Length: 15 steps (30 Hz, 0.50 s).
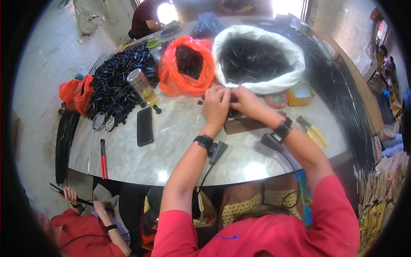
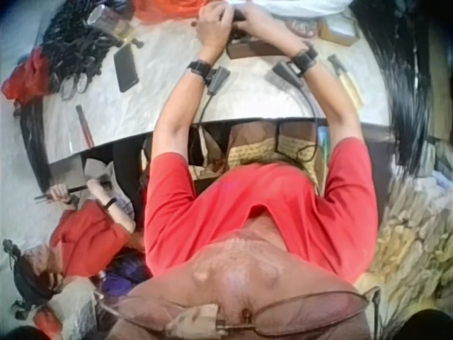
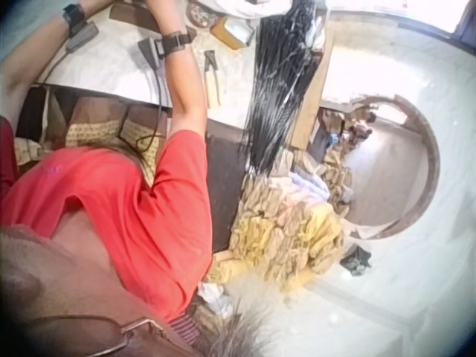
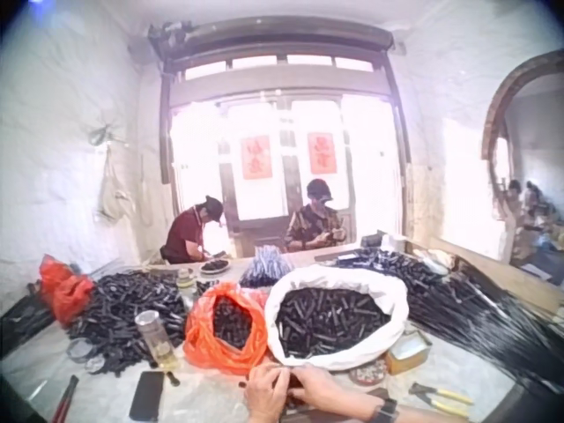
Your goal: The worker processes black umbrella ribs using pliers and sorts small plastic components for assembly on a factory table.
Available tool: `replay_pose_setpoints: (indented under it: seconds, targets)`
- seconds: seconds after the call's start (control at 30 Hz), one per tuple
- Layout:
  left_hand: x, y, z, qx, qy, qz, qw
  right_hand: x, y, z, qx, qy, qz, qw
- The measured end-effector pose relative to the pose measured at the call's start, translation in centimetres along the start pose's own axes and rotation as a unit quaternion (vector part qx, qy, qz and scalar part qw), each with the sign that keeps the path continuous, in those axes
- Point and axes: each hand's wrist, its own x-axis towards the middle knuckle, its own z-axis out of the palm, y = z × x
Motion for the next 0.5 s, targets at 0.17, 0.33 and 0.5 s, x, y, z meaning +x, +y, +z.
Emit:
replay_pose_setpoints:
  seconds: [0.17,0.33,0.5]
  targets:
    - [-0.4,0.5,-1.1,0.026,-0.030,0.080,0.996,-2.0,-1.2,-3.9,0.010,0.011,-0.003,1.000]
    - [0.0,-0.2,-3.4,0.028,-0.033,0.086,0.995,-3.9,-0.1,-6.6,-0.071,-0.007,0.009,0.997]
    - [1.8,-6.2,-5.3,0.007,-0.090,-0.129,0.988,-3.9,1.0,-5.4,-0.175,-0.043,-0.003,0.984]
